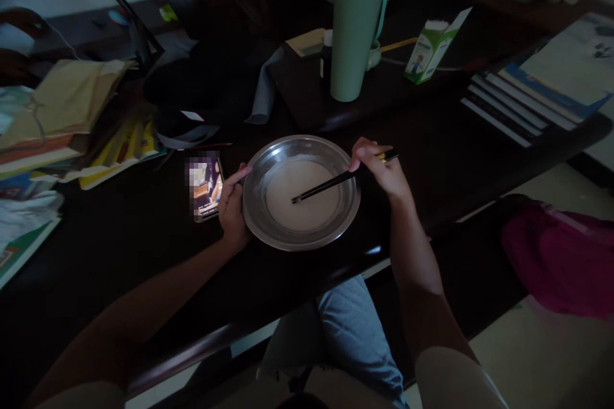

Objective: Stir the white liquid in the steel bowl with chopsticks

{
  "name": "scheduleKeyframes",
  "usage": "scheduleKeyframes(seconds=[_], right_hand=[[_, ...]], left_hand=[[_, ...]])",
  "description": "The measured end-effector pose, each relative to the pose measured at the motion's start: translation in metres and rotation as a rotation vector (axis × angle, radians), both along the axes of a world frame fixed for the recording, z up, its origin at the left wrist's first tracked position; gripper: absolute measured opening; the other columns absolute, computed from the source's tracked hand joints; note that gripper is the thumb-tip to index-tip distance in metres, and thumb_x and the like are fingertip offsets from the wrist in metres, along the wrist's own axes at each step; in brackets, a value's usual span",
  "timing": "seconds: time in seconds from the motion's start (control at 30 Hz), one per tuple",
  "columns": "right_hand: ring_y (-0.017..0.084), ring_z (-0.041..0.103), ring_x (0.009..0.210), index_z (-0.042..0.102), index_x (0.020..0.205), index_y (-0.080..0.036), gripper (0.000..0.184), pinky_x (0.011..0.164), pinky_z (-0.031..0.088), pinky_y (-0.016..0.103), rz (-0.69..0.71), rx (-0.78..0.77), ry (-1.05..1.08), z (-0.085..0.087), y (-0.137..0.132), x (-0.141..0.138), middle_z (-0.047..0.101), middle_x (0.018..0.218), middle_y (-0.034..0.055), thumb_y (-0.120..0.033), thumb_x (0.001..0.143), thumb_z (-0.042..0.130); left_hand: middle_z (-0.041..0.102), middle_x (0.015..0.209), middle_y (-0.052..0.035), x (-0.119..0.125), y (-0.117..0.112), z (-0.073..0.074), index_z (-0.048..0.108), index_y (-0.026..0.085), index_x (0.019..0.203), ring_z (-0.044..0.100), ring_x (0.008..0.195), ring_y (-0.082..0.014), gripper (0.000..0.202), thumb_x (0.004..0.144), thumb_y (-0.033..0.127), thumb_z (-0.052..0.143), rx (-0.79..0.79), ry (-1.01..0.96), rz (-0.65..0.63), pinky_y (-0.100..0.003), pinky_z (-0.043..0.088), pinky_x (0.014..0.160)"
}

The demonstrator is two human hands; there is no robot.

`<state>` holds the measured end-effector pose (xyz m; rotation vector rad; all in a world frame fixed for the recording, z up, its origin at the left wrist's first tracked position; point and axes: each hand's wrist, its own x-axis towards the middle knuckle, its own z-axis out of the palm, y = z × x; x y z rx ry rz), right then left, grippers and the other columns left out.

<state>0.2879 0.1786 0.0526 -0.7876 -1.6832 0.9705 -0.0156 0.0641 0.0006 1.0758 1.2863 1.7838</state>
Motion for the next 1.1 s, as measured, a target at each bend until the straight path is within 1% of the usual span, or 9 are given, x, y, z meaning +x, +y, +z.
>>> scheduleKeyframes(seconds=[0.13,0.37,0.5,0.6,0.7,0.8,0.87,0.97,1.1], right_hand=[[0.023,0.073,0.084,0.08,0.07,-0.031,0.045,0.09,0.054,0.046,0.08,-0.019,-0.119,0.0046,-0.002,-0.0043,0.076,0.071,0.0017,-0.066,0.095,0.071],[0.023,0.065,0.071,0.074,0.059,-0.031,0.052,0.083,0.055,0.049,-0.135,-0.005,0.068,-0.0001,0.0012,-0.0021,0.068,0.062,0.0019,-0.072,0.092,0.071],[0.023,0.065,0.071,0.074,0.059,-0.031,0.052,0.088,0.053,0.05,-0.001,-0.026,0.016,0.0007,-0.0016,-0.0018,0.067,0.058,0.0006,-0.071,0.093,0.07],[0.023,0.072,0.08,0.08,0.069,-0.033,0.045,0.093,0.053,0.049,0.078,-0.02,-0.081,0.0038,-0.003,-0.0038,0.075,0.068,0.0008,-0.067,0.095,0.07],[0.023,0.072,0.08,0.081,0.069,-0.031,0.044,0.089,0.054,0.047,0.018,-0.017,-0.068,0.0047,-0.0017,-0.0047,0.077,0.073,0.0017,-0.067,0.094,0.072],[0.021,0.067,0.07,0.078,0.063,-0.029,0.048,0.078,0.054,0.044,-0.089,-0.035,0.051,0.0027,0.0004,-0.0032,0.071,0.067,0.0015,-0.067,0.093,0.074],[0.02,0.064,0.065,0.076,0.06,-0.029,0.05,0.075,0.053,0.044,-0.103,-0.032,0.116,0.0015,0.0007,-0.0018,0.068,0.062,0.0011,-0.066,0.093,0.073],[0.021,0.064,0.068,0.078,0.061,-0.031,0.048,0.079,0.051,0.044,0.008,-0.021,0.083,0.002,-0.001,-0.0014,0.069,0.059,0.0009,-0.063,0.096,0.071],[0.024,0.072,0.082,0.084,0.073,-0.034,0.04,0.088,0.051,0.046,0.144,-0.022,-0.077,0.0048,-0.0032,-0.0038,0.079,0.072,0.0009,-0.063,0.097,0.071]], left_hand=[[0.075,0.145,-0.0035,0.0006,0.0,-0.0004,0.081,0.032,0.12,0.055,0.155,-0.0296,0.033,0.103,0.056,0.067,-0.005,-0.002,0.009,-0.054,0.036,0.136],[0.076,0.144,-0.0039,0.0004,0.0002,-0.0007,0.081,0.032,0.12,0.055,0.156,-0.0301,0.033,0.102,0.057,0.067,-0.005,-0.001,0.012,-0.055,0.035,0.136],[0.076,0.143,-0.0033,0.0,-0.0002,0.0,0.081,0.033,0.12,0.055,0.156,-0.0293,0.033,0.103,0.056,0.066,-0.002,0.016,0.011,-0.055,0.035,0.136],[0.076,0.145,-0.0034,0.001,-0.0003,0.0005,0.081,0.033,0.12,0.055,0.156,-0.0293,0.032,0.103,0.055,0.067,-0.002,0.013,0.013,-0.055,0.035,0.136],[0.075,0.146,-0.0041,0.002,-0.0001,0.0005,0.082,0.032,0.119,0.055,0.155,-0.0301,0.033,0.102,0.056,0.068,-0.004,-0.004,0.024,-0.055,0.036,0.136],[0.075,0.146,-0.0049,0.0022,-0.0002,0.0007,0.082,0.031,0.12,0.056,0.155,-0.0306,0.035,0.101,0.057,0.069,-0.009,-0.008,0.027,-0.055,0.036,0.136],[0.075,0.147,-0.0046,0.0018,-0.0005,0.0011,0.082,0.032,0.12,0.055,0.155,-0.0303,0.034,0.101,0.057,0.069,-0.012,-0.004,0.02,-0.055,0.036,0.136],[0.075,0.147,-0.0032,0.0011,-0.001,0.0017,0.082,0.033,0.12,0.055,0.156,-0.0293,0.033,0.103,0.057,0.067,-0.013,0.005,0.009,-0.054,0.035,0.136],[0.074,0.148,-0.0024,0.0008,-0.0014,0.0018,0.081,0.033,0.121,0.054,0.156,-0.0289,0.033,0.103,0.056,0.067,-0.014,0.013,0.008,-0.054,0.035,0.137]])
